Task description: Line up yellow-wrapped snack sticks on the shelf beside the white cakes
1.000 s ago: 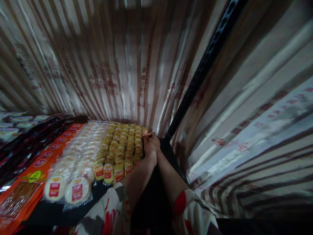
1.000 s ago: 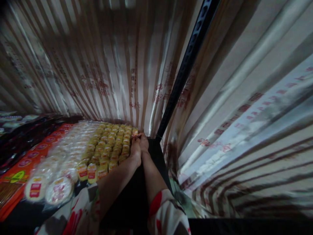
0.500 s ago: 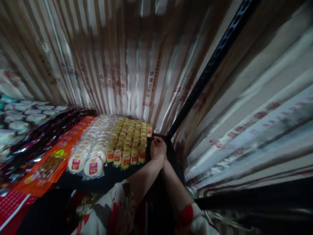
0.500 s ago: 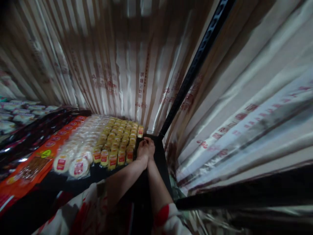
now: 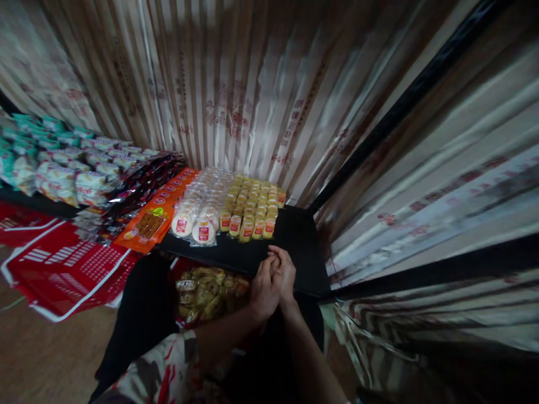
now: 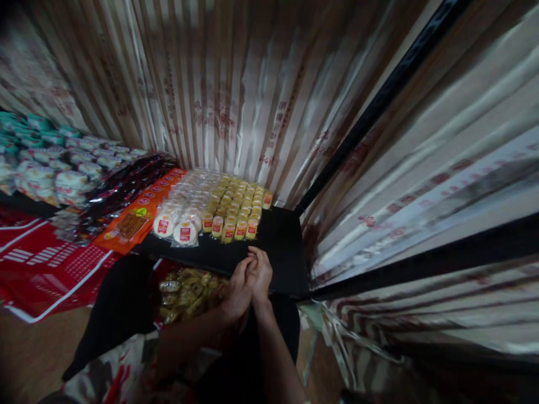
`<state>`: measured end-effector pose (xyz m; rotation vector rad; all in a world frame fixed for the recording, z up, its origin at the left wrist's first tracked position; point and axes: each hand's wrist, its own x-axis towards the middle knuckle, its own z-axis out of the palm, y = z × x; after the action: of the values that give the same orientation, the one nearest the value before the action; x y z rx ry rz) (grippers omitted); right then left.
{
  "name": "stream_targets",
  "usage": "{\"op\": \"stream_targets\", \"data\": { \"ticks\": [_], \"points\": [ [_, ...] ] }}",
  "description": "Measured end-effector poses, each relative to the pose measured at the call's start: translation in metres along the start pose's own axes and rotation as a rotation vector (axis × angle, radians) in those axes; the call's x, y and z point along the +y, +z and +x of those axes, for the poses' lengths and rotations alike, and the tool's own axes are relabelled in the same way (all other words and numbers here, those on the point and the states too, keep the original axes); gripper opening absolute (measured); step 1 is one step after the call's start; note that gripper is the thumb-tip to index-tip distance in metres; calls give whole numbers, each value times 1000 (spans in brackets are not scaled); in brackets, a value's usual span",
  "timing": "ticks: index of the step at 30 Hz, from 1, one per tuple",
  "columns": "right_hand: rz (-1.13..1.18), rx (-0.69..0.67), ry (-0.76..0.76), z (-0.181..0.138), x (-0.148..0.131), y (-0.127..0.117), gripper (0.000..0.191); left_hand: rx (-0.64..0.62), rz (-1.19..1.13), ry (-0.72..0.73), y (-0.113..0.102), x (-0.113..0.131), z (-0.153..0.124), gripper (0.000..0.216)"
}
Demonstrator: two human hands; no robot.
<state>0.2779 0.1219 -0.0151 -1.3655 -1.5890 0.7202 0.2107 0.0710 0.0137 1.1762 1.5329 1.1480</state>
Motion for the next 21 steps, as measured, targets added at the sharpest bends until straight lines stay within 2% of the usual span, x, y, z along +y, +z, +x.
{"op": "stream_targets", "data": {
  "ticks": [2,4,9,12,16,21],
  "points": [
    [-1,-20,-33,-22,-14,8,31,-7,-9,97,-21,-12,-20,34],
    [1,-80,-66,-42,-22,18,32,-12,-15,135,-43,-23,-36,32],
    [-72,-341,-88,-79,-18,54,31,-33,139,118,-98,-56,-55,24],
    [-177,-492,-61,-92,-8,79,31,-38,405,2,-124,-81,-46,27],
    [-202,-635,-8,-100,1,109,29,-139,826,-215,-152,-109,-17,28],
    [-216,-702,46,-106,8,134,22,-151,922,-352,-175,-137,8,30]
  ]
}}
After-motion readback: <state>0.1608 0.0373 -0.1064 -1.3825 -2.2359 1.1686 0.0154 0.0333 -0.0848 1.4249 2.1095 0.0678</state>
